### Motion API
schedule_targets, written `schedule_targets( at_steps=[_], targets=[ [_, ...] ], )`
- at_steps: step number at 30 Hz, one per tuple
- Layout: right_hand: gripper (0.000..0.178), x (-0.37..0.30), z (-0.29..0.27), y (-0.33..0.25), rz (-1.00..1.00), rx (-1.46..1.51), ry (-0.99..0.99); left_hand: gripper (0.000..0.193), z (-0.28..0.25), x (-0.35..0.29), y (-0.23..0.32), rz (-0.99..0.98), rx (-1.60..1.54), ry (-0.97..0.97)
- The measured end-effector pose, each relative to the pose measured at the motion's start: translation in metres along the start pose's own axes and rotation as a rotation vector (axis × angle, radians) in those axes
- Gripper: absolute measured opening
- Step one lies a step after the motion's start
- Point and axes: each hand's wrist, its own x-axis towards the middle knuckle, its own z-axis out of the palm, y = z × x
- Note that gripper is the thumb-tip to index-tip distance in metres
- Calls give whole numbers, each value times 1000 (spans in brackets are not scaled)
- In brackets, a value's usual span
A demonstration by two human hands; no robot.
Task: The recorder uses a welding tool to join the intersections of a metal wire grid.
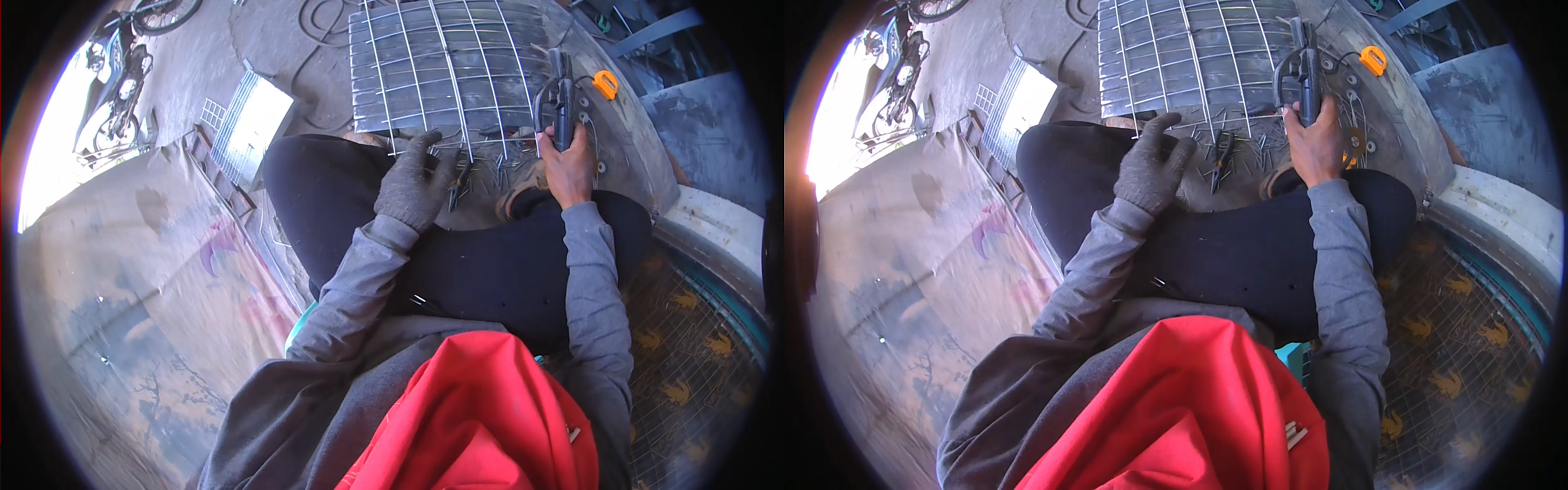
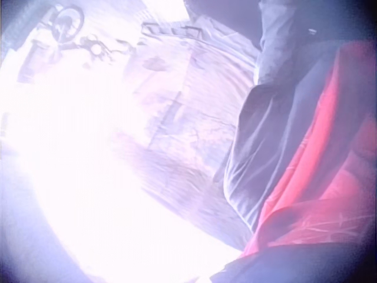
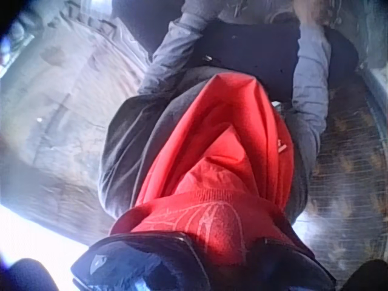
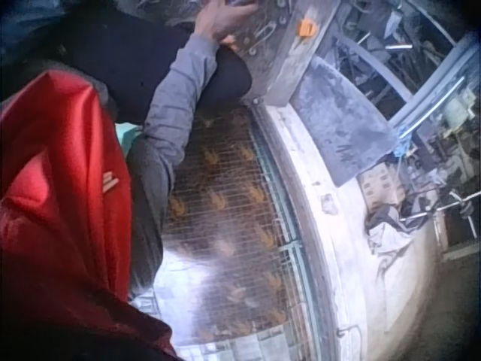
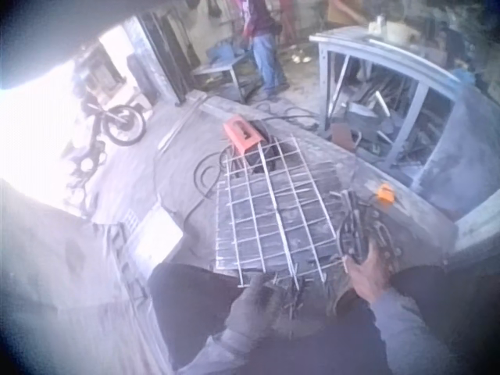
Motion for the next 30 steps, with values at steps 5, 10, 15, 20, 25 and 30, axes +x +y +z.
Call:
schedule_targets(
  at_steps=[5,10,15,20,25,30],
  targets=[
    [33,-3,6,-9,-46,-20,-6,56,9,11,-12,75,174,-24],
    [35,-1,11,-2,-57,9,-7,59,18,15,-24,273,328,11],
    [33,6,20,13,-55,-2,-8,63,22,19,-26,304,404,59],
    [32,4,25,11,-54,28,9,60,24,23,-28,287,352,13],
    [31,4,23,10,-30,52,8,57,26,24,-28,386,373,85],
    [31,6,27,18,-61,56,21,49,28,25,-33,407,466,56]
  ],
)
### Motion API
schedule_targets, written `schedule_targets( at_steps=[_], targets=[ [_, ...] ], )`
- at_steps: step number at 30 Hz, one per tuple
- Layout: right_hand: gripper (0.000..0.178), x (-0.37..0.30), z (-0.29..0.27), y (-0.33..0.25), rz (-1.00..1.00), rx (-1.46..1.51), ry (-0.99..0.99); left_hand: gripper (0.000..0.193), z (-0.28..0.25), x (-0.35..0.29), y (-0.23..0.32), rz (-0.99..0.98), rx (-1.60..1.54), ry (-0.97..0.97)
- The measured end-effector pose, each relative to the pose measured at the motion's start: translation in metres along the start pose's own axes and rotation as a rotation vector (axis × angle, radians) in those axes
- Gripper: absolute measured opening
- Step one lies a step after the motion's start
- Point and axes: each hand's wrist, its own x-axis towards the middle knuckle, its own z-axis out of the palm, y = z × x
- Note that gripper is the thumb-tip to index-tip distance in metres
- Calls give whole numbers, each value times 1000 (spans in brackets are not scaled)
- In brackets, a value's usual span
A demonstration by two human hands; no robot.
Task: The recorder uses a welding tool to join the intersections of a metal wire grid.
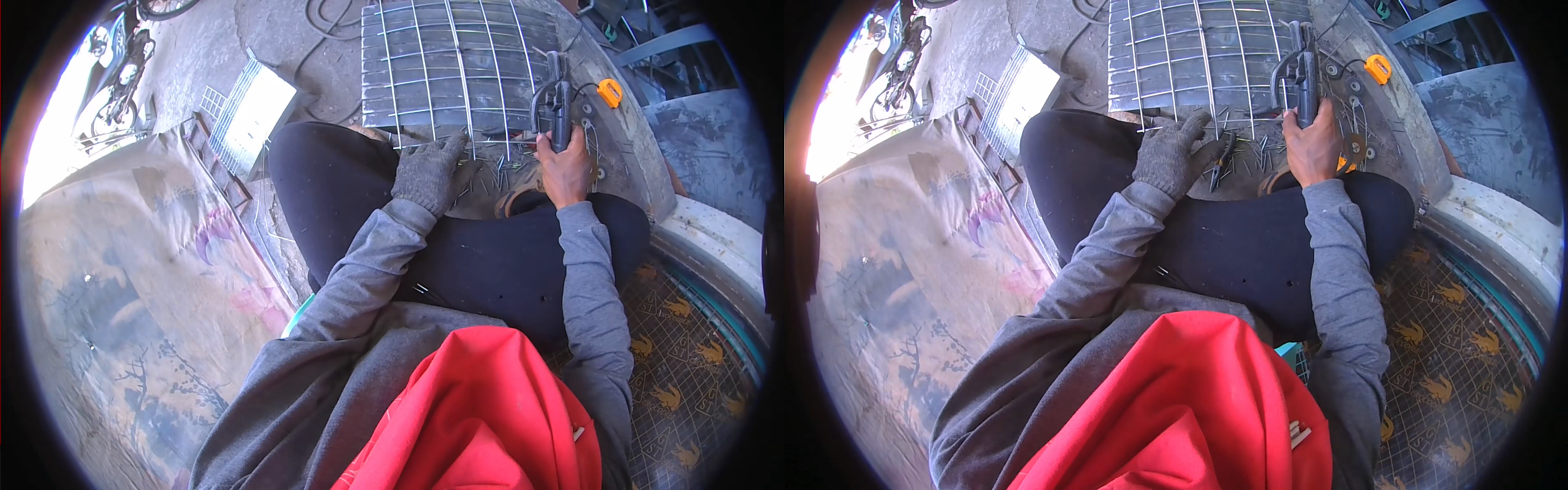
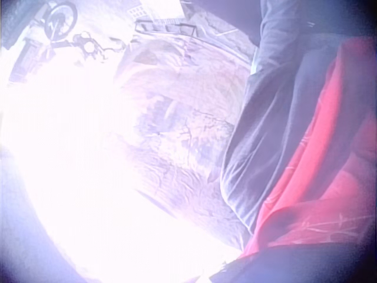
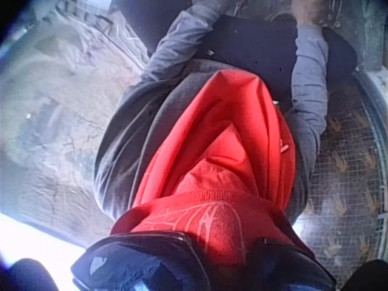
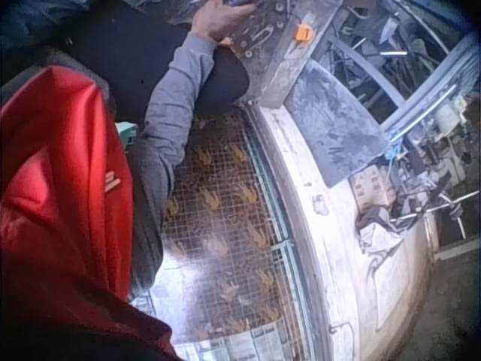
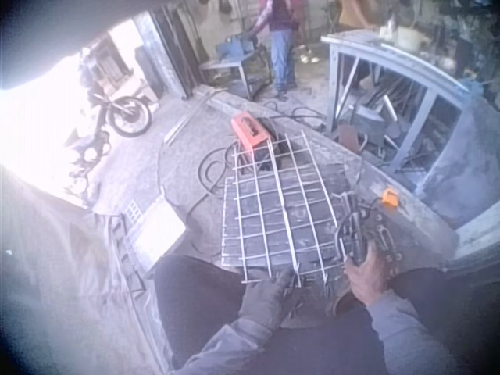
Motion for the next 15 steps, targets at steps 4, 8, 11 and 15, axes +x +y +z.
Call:
schedule_targets(
  at_steps=[4,8,11,15],
  targets=[
    [31,-1,-3,-7,-3,-35,3,47,1,-1,-1,48,-34,69],
    [31,-2,-3,-10,9,-31,5,50,5,-1,-6,54,-56,-11],
    [32,-2,-4,-12,15,-83,14,47,6,-1,-5,120,-18,51],
    [33,-3,-5,-17,47,-81,-4,47,7,-1,-4,128,-28,66]
  ],
)
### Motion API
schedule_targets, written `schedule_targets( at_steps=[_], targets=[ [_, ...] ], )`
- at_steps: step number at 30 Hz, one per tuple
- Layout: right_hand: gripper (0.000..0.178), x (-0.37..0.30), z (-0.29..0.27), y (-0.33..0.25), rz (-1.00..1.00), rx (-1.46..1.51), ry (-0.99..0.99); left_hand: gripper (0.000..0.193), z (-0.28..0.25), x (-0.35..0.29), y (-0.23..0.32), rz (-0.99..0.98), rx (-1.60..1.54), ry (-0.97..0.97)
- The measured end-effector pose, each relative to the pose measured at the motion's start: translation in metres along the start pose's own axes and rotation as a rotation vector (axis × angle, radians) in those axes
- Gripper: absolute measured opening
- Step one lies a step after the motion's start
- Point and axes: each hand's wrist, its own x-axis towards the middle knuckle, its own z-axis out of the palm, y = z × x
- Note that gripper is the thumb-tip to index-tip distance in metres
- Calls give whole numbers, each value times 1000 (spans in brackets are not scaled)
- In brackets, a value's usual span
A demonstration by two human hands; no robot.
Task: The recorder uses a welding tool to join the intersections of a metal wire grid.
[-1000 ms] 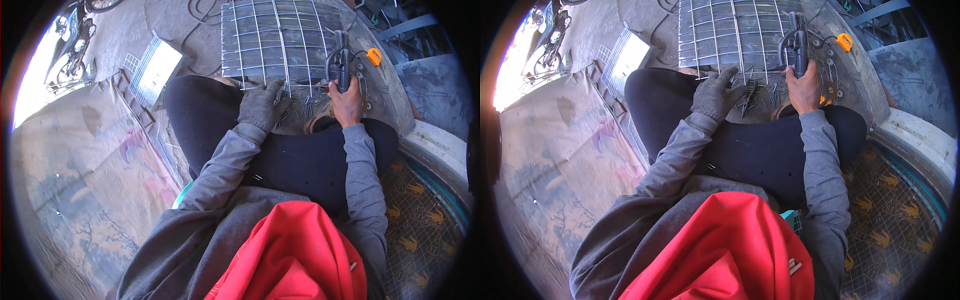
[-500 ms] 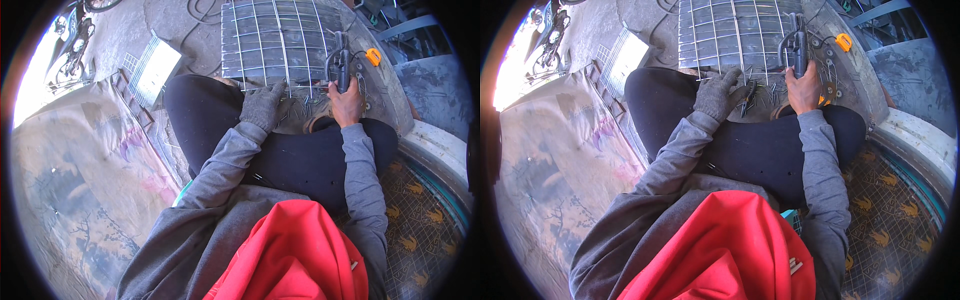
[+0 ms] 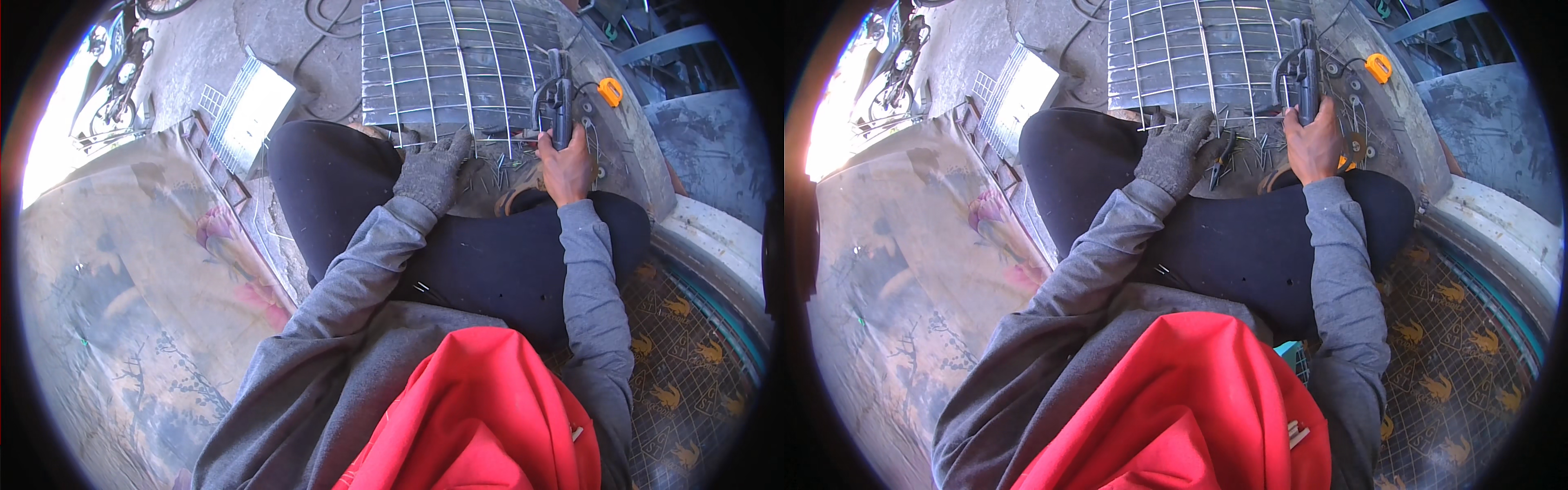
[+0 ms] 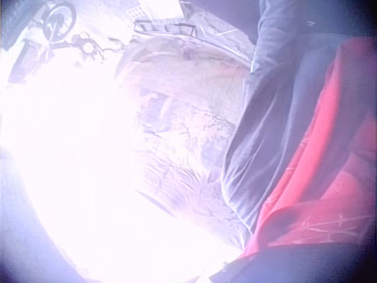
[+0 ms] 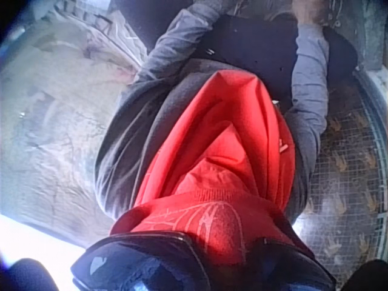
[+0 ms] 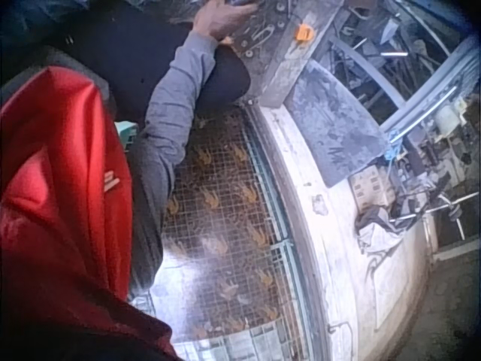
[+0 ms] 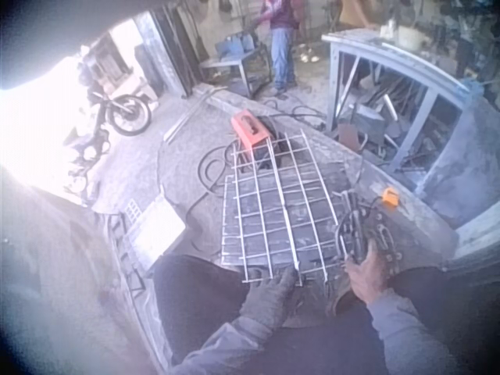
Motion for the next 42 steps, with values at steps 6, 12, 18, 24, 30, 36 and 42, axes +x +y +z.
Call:
schedule_targets(
  at_steps=[6,12,18,24,30,36,42],
  targets=[
    [33,1,2,3,-3,-1,-1,54,-19,6,9,-192,-90,-185],
    [35,2,-3,9,0,5,9,55,-48,-2,28,-579,-456,-18],
    [34,3,0,7,-3,49,-10,59,-48,-6,7,-580,-115,207],
    [33,2,2,15,-47,87,7,69,-30,0,28,-458,-51,17],
    [32,1,4,13,-65,45,8,62,-8,1,25,-241,153,169],
    [31,0,3,12,-85,73,8,48,-1,2,20,-192,137,213],
    [34,-8,-12,-9,-87,67,-22,50,-3,2,18,-128,158,270]
  ],
)
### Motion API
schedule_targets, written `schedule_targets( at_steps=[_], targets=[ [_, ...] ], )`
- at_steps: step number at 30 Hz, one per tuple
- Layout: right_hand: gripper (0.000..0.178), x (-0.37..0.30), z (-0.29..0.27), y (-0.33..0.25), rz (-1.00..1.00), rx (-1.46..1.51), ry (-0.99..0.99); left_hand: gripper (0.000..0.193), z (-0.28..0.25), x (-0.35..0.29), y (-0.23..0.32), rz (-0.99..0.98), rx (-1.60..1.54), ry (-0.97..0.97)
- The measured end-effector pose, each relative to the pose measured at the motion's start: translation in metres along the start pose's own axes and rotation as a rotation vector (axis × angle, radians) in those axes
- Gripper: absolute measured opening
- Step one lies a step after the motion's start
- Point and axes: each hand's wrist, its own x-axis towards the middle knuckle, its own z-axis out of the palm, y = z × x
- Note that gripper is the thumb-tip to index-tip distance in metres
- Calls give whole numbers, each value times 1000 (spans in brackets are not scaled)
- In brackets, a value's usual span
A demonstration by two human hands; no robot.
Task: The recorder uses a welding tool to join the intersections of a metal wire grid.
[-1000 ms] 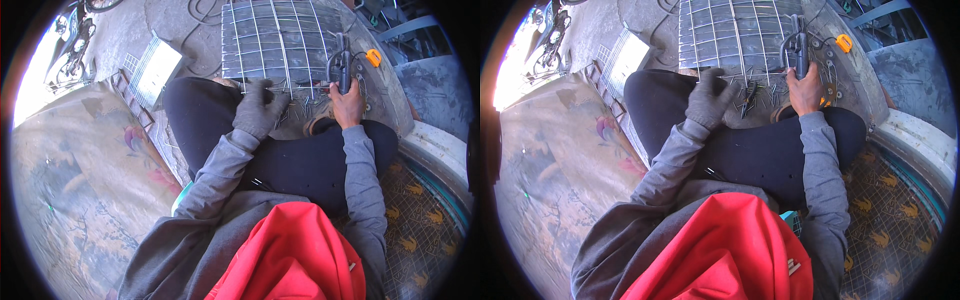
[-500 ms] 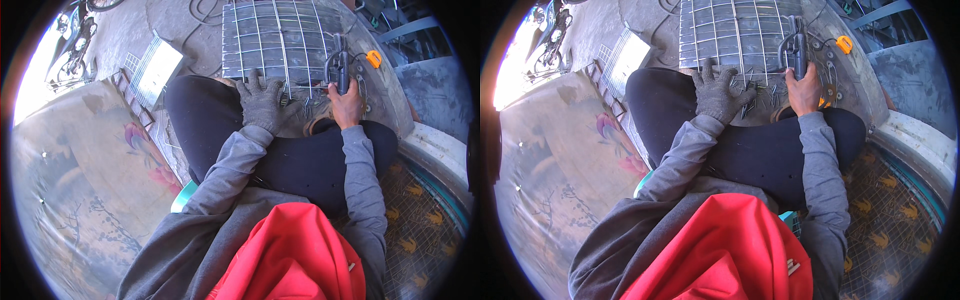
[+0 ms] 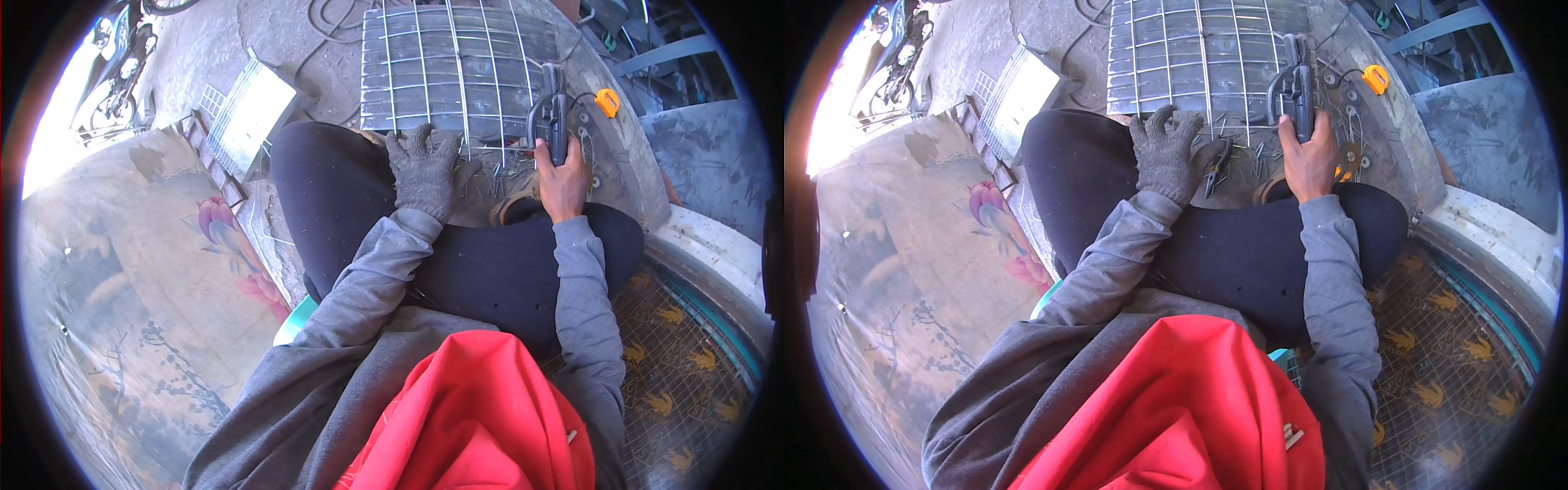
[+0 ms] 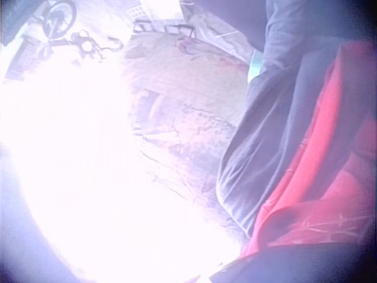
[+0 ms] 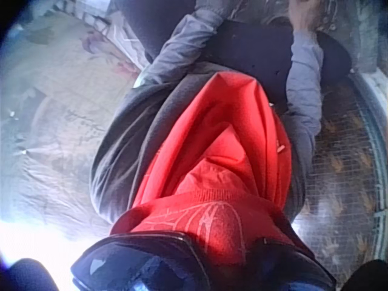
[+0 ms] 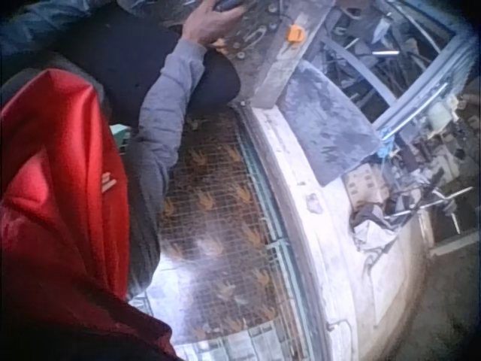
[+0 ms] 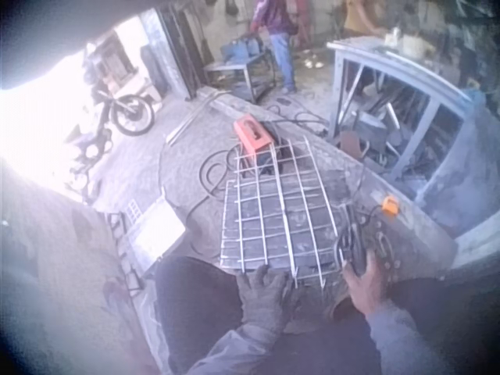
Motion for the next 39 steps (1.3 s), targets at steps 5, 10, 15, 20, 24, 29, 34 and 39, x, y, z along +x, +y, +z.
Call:
schedule_targets(
  at_steps=[5,10,15,20,24,29,34,39],
  targets=[
    [40,-18,-21,-13,-82,-10,-170,50,1,-4,-1,-59,-12,15],
    [43,-42,-27,-5,-210,5,-279,49,2,-3,2,-75,-4,10],
    [42,-45,-31,-2,-76,75,-335,48,6,-4,0,-95,-26,-35],
    [42,-45,-31,-9,-156,30,-331,49,8,-4,-1,-86,-12,-48],
    [41,-44,-29,-7,-167,20,-331,50,11,-5,-1,-89,-19,-41],
    [41,-43,-30,-5,-180,10,-335,49,10,-5,-1,-77,-38,-16],
    [41,-43,-30,-8,-192,0,-353,48,10,-6,-1,-79,-45,-21],
    [41,-43,-29,-7,-203,-1,-360,49,13,-5,-3,-80,-15,-49]
  ],
)
